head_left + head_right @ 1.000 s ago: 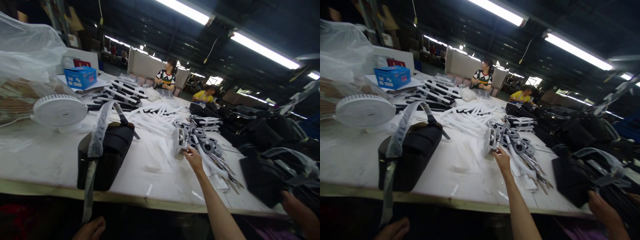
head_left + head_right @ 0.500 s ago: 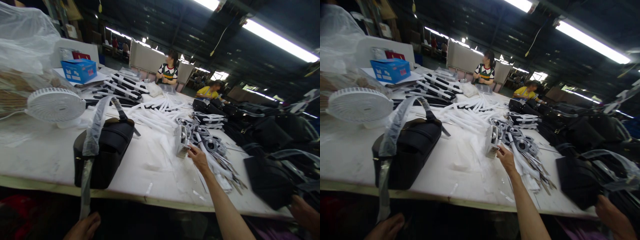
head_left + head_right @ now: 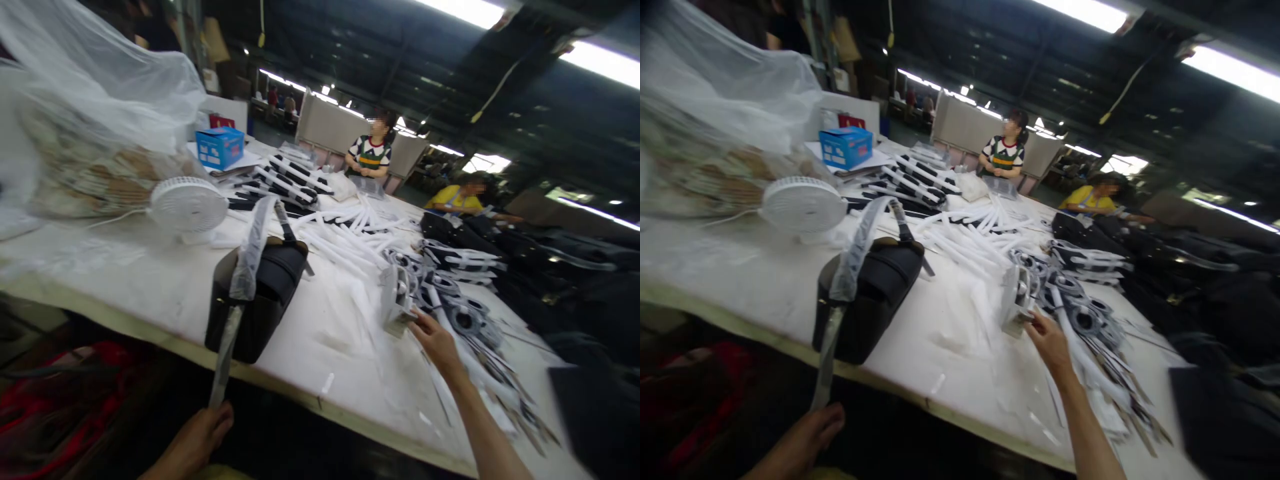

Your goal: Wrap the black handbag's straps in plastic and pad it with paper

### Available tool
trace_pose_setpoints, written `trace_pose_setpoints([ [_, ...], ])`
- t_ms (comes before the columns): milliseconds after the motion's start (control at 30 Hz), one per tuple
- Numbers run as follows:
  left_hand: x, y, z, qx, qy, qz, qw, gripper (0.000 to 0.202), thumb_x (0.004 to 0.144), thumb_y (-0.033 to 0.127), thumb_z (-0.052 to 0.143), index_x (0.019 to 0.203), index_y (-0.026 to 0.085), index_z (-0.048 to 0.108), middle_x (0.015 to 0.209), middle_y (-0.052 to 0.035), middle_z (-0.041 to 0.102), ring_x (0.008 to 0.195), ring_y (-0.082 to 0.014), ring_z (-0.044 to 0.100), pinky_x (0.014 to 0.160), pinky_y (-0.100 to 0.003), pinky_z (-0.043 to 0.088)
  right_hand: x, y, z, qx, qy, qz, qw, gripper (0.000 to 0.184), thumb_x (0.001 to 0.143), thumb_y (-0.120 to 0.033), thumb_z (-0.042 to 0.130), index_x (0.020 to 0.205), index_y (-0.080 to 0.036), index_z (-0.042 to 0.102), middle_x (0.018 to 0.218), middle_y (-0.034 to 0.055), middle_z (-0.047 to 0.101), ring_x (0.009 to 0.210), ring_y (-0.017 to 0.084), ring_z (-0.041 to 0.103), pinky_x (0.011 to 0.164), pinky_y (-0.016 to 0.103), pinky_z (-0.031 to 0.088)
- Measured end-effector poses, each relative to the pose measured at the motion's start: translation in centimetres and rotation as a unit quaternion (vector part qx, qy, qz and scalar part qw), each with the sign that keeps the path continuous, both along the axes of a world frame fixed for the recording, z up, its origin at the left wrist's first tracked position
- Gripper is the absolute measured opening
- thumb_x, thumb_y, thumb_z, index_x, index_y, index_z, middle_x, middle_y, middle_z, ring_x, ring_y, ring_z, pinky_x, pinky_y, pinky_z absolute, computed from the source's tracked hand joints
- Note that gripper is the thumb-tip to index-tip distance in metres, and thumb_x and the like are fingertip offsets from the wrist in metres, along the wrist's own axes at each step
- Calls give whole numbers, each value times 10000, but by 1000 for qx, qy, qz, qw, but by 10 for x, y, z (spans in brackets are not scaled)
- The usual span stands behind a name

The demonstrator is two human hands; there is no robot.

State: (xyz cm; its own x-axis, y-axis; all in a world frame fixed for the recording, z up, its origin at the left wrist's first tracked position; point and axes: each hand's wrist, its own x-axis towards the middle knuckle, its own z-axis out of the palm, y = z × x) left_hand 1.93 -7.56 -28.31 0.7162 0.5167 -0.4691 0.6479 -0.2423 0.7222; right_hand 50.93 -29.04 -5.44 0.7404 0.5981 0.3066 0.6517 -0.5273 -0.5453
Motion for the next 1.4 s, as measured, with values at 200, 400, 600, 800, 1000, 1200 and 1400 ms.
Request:
trace_pose_setpoints([
  [200,0,-4,21,3,-2,25,1000,161,853,336,475,828,209,570,685,13,588,639,-153,584,558,-211,395,21,-7,-4,-122,11,-107,987,590,556,-685,589,941,-280,781,873,56,776,854,356,703,701,406,514],
  [400,-5,-5,21,-1,-25,30,999,181,846,356,467,833,208,570,667,9,575,633,-165,582,554,-223,402,2,-1,16,-110,63,-100,987,448,576,-610,549,749,-247,747,629,42,740,703,316,719,665,375,508],
  [600,-3,3,11,1,-57,-4,998,233,842,398,406,821,201,529,655,5,548,632,-170,574,569,-232,391,-9,3,12,-87,0,-103,991,387,688,-498,509,809,-213,743,644,45,734,682,268,703,688,348,500],
  [800,1,0,16,-15,-60,-5,998,341,817,520,369,803,210,511,641,-3,524,602,-180,546,545,-247,381,-6,4,2,-76,-51,-105,990,373,718,-466,457,810,-206,708,765,67,742,771,273,685,749,371,470],
  [1000,0,1,19,-31,-52,7,998,385,804,573,365,808,216,511,627,7,515,504,-162,493,473,-247,362,-6,-9,3,-57,-25,-145,987,380,729,-462,441,824,-194,694,672,69,725,733,268,693,732,365,478],
  [1200,1,2,25,-13,-41,10,999,278,834,449,396,822,207,532,642,-3,561,560,-176,558,517,-244,395,-16,-14,3,-68,59,-135,987,456,725,-578,493,846,-192,703,642,50,727,638,260,708,650,352,509],
  [1400,1,-2,31,6,-31,16,999,180,832,326,462,810,194,582,682,-4,607,622,-163,589,553,-224,394,-6,0,-1,-96,75,-130,984,522,642,-605,547,946,-216,716,665,42,745,788,337,730,685,400,509],
])
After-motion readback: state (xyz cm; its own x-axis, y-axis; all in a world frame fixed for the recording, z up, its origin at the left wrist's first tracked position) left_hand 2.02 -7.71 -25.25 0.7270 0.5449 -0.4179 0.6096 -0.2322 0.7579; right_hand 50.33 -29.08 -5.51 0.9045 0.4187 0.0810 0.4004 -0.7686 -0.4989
